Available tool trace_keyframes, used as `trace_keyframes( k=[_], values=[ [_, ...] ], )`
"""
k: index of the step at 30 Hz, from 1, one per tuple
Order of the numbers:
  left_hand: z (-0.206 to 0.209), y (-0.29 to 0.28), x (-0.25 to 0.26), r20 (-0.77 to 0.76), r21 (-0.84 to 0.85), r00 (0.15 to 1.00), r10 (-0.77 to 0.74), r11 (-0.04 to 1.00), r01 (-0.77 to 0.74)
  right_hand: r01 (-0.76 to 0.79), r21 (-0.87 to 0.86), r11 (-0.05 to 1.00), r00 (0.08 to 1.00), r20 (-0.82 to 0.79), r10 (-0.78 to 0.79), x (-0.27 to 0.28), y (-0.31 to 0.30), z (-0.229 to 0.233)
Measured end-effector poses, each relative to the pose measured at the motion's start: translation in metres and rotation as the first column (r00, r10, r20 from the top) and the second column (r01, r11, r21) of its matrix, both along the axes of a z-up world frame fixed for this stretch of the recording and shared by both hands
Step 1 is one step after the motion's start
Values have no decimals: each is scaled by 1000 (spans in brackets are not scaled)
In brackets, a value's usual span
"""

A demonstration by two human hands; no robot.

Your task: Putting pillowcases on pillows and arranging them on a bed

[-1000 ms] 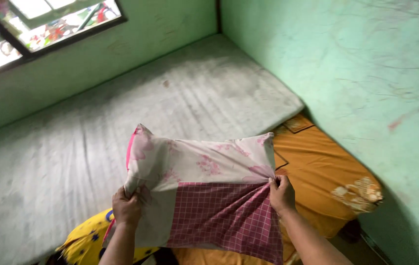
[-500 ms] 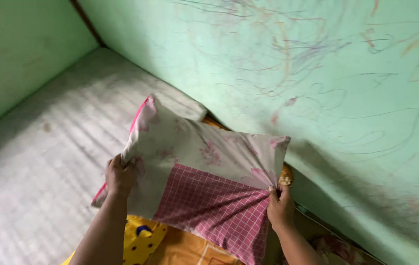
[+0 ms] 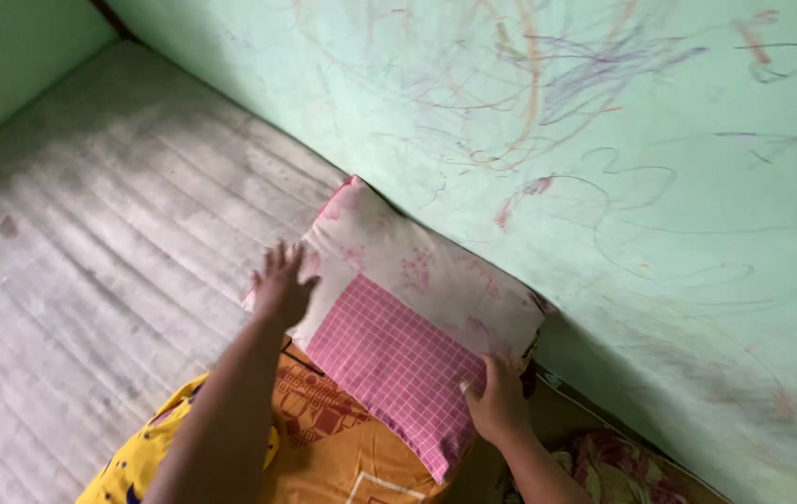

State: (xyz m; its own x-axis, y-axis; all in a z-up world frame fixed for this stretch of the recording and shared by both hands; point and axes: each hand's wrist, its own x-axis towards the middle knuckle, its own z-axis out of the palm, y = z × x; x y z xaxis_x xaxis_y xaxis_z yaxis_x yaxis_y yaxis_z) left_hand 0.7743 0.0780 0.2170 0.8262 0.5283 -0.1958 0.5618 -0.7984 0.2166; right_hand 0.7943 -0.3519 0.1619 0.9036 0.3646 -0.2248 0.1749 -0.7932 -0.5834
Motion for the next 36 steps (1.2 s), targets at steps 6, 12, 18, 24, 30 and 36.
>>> trace_keyframes(
  k=[6,12,18,24,30,36],
  values=[
    [25,-26,-71,-87,-29,995,-42,999,39,-223,-311,924,974,-39,222,-1,39,29],
    [81,-18,-215,-56,-112,976,212,970,-217,-389,-426,817,911,-48,409,-8,108,79],
    [115,-14,-407,-89,-103,853,514,847,-521,-498,-426,755,792,131,597,-65,176,103],
    [140,-50,-592,-117,-47,685,720,685,-728,-625,-354,696,636,287,717,-175,243,130],
    [162,-88,-730,-117,-18,563,818,565,-825,-711,-341,616,481,403,779,-326,276,175],
    [192,-124,-810,-10,-2,560,828,560,-829,-780,-352,517,356,429,830,-460,273,211]
  ],
)
